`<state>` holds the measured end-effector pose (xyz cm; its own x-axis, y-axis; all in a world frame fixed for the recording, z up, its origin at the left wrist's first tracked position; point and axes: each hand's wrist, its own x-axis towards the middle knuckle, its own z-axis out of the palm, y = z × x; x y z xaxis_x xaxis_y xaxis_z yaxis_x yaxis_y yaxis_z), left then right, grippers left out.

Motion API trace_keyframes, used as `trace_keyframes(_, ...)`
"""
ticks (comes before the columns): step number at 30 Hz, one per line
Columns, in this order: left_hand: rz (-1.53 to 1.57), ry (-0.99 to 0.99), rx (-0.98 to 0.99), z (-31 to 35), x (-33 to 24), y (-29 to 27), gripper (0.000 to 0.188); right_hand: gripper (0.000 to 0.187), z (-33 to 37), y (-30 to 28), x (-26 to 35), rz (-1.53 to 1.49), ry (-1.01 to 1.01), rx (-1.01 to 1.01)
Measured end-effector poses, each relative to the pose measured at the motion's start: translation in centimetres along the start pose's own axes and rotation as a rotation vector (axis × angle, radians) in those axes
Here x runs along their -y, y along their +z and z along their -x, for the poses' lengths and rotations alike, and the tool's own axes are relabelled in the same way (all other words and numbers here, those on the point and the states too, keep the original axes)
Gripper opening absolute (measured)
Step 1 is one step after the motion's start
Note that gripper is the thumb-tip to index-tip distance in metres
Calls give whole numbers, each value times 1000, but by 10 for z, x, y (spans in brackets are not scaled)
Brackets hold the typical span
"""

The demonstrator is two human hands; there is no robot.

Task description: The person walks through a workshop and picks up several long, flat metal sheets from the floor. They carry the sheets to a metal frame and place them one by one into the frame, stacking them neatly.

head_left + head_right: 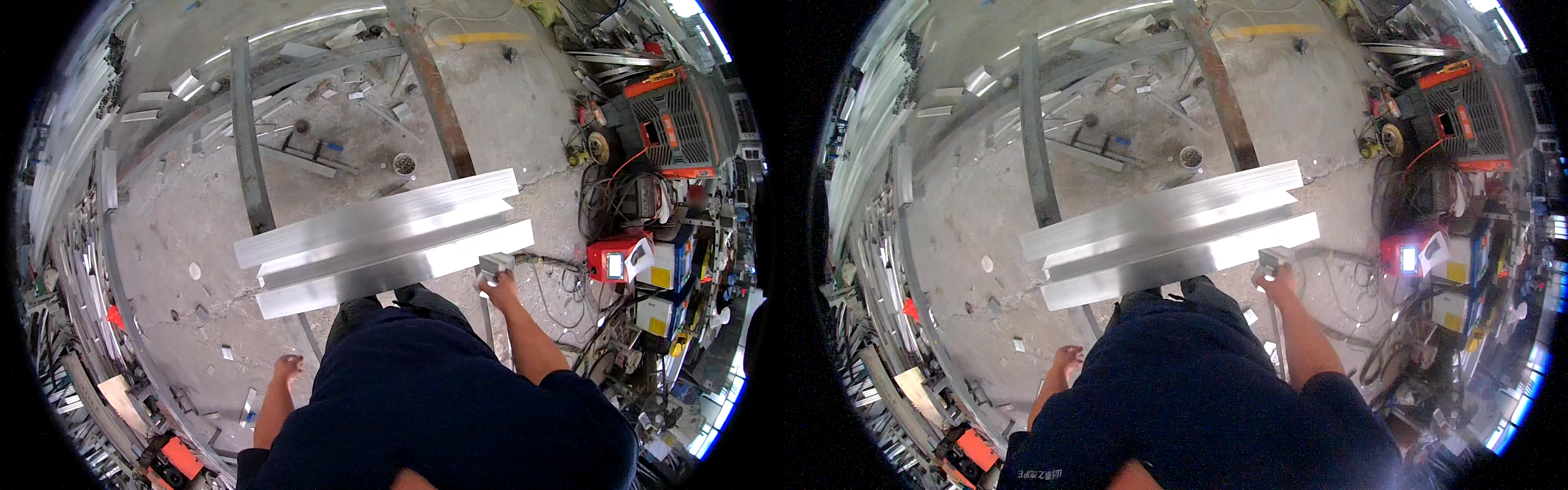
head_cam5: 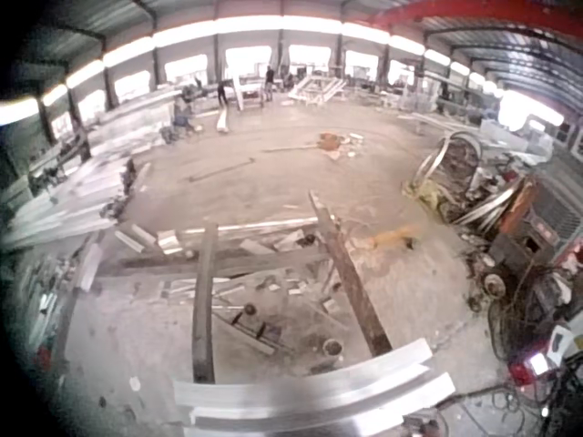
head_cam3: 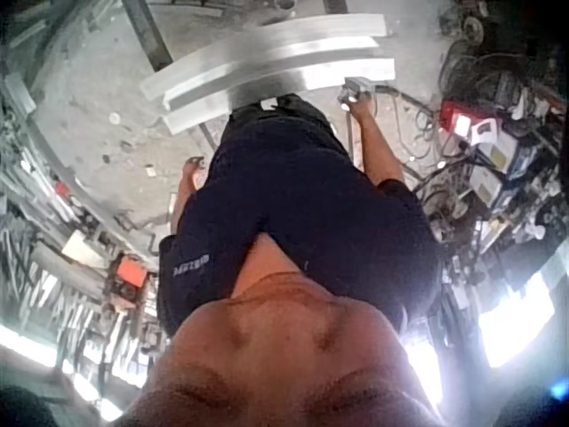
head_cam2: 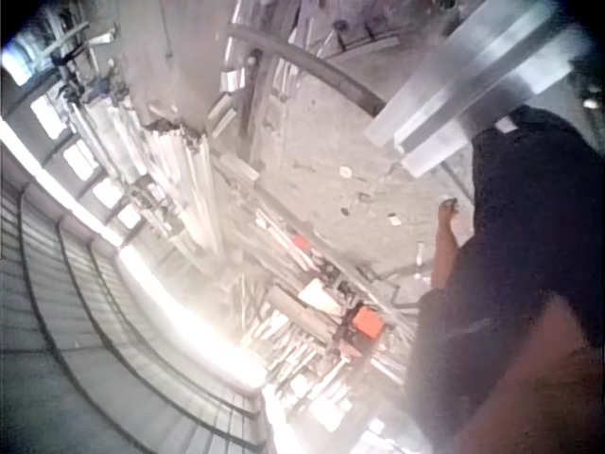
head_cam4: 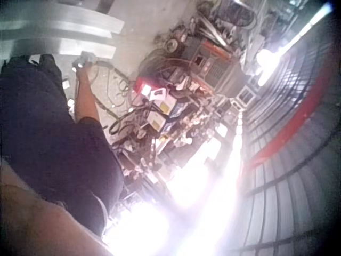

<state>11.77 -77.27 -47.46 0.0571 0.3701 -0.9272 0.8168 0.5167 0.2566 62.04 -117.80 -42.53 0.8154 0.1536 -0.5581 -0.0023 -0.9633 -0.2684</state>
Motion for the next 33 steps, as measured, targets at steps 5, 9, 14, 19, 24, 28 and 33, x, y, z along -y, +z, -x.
trace_keyframes(5,23,200,-21,-68,-56,-3,22,69,36,-20,17,63,70,86)
trace_keyframes(9,-175,343,-7,-110,-107,17,27,71,42,-32,29,66,38,76)
trace_keyframes(14,-99,338,58,-88,-153,44,30,69,35,-37,31,29,31,41)
trace_keyframes(19,-165,312,2,-75,-151,54,32,68,7,-25,-24,-7,38,42)
trace_keyframes(24,427,108,206,-87,-89,36,16,69,-33,-45,-68,-82,14,75)
trace_keyframes(28,-332,98,158,-44,-94,122,29,69,-54,-72,-127,-58,133,-98)
trace_keyframes(33,-209,190,84,-36,-122,131,30,70,-67,-70,-144,-55,226,-58)
